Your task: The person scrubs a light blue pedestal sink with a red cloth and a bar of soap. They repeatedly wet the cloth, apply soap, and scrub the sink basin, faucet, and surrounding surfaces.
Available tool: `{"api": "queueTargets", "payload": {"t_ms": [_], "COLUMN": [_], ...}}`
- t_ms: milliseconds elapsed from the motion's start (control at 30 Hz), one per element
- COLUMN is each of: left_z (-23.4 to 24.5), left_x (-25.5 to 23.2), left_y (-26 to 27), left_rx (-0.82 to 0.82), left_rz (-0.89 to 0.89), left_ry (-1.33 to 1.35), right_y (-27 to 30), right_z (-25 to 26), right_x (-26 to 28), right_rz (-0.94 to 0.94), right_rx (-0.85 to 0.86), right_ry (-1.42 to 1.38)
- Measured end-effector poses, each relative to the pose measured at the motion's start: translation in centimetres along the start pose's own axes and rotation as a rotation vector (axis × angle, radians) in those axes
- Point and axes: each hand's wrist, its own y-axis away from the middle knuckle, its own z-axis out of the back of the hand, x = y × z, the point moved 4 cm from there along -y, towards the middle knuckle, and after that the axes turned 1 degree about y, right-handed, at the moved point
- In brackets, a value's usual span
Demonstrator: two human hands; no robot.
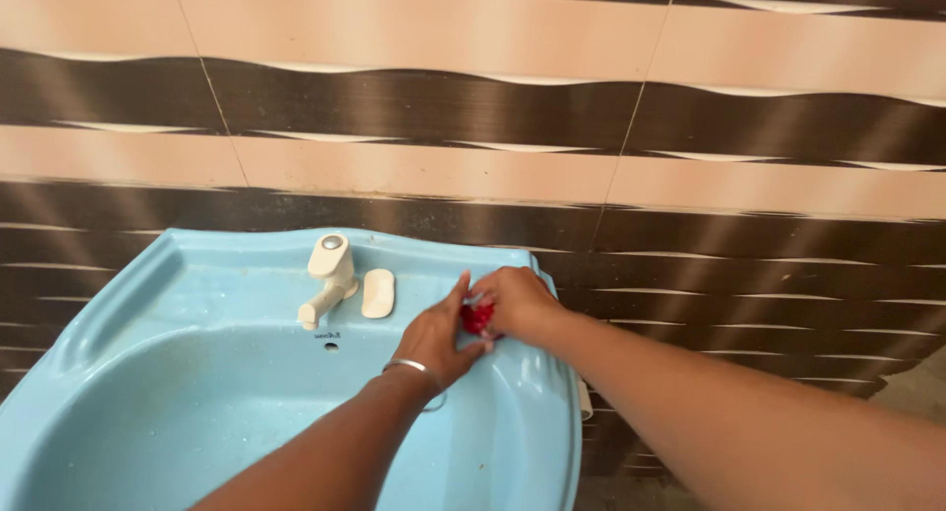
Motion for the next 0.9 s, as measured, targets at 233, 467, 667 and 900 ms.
{"api": "queueTargets", "payload": {"t_ms": [233,467,667,900], "left_z": [3.5,8.7,8.1,4.0], "left_x": [-1.3,3.0,5.8,6.0], "left_y": [-5.0,-8.7,-10.2,-10.4], "left_rx": [-0.380,-0.322,-0.202,-0.180], "left_rz": [-0.220,-0.131,0.077,0.150], "left_ry": [-0.102,-0.540,-0.589,-0.517], "right_y": [-1.8,-5.4,-7.6,-7.2], "right_z": [3.0,1.3,-1.8,-2.0], "right_x": [3.3,6.1,5.5,3.9], "right_rz": [0.273,0.673,0.654,0.787], "right_rx": [-0.408,-0.250,-0.218,-0.279], "right_ry": [0.035,0.458,0.626,0.534]}}
